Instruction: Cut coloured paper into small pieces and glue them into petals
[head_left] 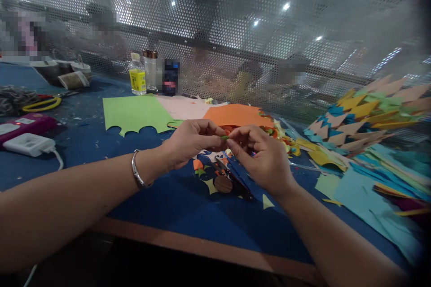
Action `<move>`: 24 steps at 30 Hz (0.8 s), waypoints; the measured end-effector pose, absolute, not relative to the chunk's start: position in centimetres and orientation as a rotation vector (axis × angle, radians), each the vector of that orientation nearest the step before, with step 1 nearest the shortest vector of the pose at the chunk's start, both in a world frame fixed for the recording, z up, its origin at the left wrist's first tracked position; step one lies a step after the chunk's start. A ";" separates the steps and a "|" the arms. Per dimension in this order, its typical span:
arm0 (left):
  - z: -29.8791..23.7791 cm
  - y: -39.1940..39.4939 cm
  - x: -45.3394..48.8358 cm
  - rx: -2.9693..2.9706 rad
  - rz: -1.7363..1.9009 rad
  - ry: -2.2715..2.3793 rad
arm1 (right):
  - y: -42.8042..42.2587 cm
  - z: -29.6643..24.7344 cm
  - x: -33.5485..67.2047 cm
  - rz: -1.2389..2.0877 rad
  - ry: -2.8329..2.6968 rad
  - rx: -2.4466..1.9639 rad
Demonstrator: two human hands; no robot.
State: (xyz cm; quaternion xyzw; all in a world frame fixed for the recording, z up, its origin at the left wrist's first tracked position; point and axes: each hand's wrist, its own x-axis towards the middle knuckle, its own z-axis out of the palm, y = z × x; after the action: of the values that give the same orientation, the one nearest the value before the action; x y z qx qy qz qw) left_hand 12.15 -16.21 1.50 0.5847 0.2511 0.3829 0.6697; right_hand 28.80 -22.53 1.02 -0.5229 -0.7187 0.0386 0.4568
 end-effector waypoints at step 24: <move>1.5 -16.2 12.3 1.365 0.882 0.525 | -22.5 1.0 28.8 0.310 -1.748 -1.296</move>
State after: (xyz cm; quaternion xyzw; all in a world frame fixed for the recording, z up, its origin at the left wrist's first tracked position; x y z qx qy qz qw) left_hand 12.25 -16.17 1.46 0.6024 0.2317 0.3892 0.6573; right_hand 28.84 -22.55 1.02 -0.5252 -0.7084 0.1258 0.4544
